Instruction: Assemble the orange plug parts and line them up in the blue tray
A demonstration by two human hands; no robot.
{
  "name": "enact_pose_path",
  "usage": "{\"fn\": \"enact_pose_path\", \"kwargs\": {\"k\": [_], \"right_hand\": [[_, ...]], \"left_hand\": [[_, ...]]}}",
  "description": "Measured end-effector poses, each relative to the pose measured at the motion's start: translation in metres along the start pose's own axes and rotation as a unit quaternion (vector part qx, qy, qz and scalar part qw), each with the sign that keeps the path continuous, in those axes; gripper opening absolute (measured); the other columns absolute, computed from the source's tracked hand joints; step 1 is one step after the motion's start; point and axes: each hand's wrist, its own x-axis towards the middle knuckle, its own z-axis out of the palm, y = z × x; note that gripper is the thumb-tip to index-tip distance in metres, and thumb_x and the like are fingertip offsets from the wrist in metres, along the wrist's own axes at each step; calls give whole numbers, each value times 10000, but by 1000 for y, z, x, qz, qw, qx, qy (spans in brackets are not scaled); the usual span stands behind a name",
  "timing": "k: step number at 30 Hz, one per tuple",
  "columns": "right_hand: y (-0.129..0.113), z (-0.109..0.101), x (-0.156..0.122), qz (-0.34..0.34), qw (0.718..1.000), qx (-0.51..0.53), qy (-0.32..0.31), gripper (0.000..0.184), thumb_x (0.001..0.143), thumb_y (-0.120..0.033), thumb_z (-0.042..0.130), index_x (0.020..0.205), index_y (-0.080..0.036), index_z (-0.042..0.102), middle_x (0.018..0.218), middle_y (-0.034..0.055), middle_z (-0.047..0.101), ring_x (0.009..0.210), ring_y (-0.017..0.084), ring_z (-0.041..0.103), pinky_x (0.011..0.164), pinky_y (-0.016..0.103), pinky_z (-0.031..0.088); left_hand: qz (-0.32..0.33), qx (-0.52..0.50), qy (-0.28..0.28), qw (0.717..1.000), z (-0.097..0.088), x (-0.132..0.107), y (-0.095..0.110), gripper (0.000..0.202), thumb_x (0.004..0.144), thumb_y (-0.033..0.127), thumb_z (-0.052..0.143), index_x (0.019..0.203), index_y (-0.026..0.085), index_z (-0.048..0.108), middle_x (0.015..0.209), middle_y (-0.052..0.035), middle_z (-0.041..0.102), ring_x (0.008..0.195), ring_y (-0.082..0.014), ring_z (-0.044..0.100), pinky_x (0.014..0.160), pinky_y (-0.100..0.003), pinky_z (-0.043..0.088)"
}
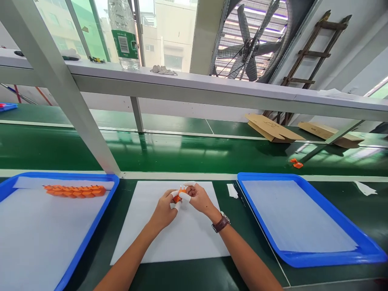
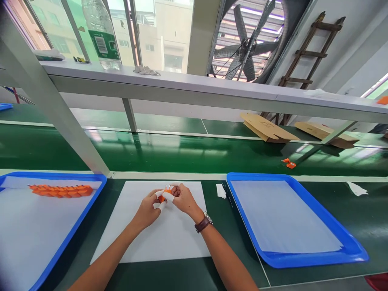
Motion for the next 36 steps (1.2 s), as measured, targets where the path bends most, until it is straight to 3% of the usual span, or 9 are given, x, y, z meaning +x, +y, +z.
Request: {"fn": "enact_pose_path", "kwargs": {"k": [5, 11, 14, 18, 24, 27, 29, 32, 36], "right_hand": [[11, 9, -13, -22, 999, 18, 26, 387, 809, -349, 730, 1111, -226, 522, 1012, 55, 652, 807, 175, 624, 744, 352, 534], [17, 16, -27, -76, 997, -24, 19, 405, 867, -216, 636, 1261, -266, 559, 1177, 80, 671, 1033, 236, 646, 928, 439, 528], [16, 16, -27, -86, 996, -32, 19, 347, 881, -196, 597, 1218, -274, 619, 1219, 70, 659, 1054, 242, 641, 919, 430, 539], [19, 10, -24, -74, 995, -1, 59, 260, 920, -206, 534, 1133, -272, 667, 1135, 64, 657, 890, 208, 672, 826, 398, 569], [24, 11, -27, -47, 995, 30, 77, 305, 870, -279, 668, 1174, -262, 665, 1080, 65, 686, 983, 231, 663, 893, 415, 558], [23, 18, -29, -3, 997, 57, 58, 405, 826, -315, 728, 1212, -233, 638, 1067, 70, 697, 956, 229, 681, 887, 424, 576], [22, 20, -30, -4, 998, 58, 40, 335, 843, -321, 699, 1161, -223, 662, 1084, 74, 692, 980, 230, 681, 893, 413, 581], [23, 20, -29, -14, 998, 47, 41, 243, 880, -306, 641, 1104, -221, 678, 1089, 76, 688, 988, 228, 679, 888, 396, 582], [25, 12, -27, -15, 997, 19, 71, 286, 891, -271, 621, 1172, -225, 638, 1120, 81, 683, 963, 224, 675, 877, 402, 567]], "left_hand": [[-50, -9, 61, 997, 1, 0, -15, 332, 806, 282, 682, 1138, 277, 703, 1117, -44, 680, 924, -207, 667, 828, -346, 570], [-141, -69, 75, 985, 3, 2, -22, 303, 813, 276, 672, 1109, 219, 696, 1094, -60, 729, 991, -231, 702, 892, -378, 574], [-164, -116, 69, 977, 5, 2, -19, 313, 803, 296, 702, 1102, 205, 691, 1127, -74, 733, 1044, -249, 698, 940, -410, 564], [-194, -167, 44, 966, 4, 3, -13, 403, 795, 337, 749, 1162, 196, 662, 1208, -93, 711, 1122, -260, 673, 1027, -449, 522], [-175, -148, 69, 971, 6, 2, -14, 347, 818, 357, 732, 1114, 184, 678, 1209, -105, 711, 1160, -262, 655, 1037, -445, 516], [-158, -126, 90, 975, 9, -1, -20, 308, 814, 347, 732, 1065, 173, 690, 1186, -112, 718, 1110, -262, 680, 1026, -451, 522], [-153, -115, 95, 977, 10, -3, -23, 289, 820, 336, 725, 1055, 169, 693, 1184, -115, 716, 1101, -261, 684, 1020, -449, 528], [-153, -123, 49, 979, 8, -4, -23, 352, 835, 322, 714, 1154, 179, 672, 1247, -114, 687, 1163, -258, 655, 1050, -440, 515], [-103, -125, -24, 987, 3, -4, -22, 497, 832, 306, 727, 1305, 222, 599, 1405, -96, 582, 1219, -257, 621, 1053, -423, 526]]}}
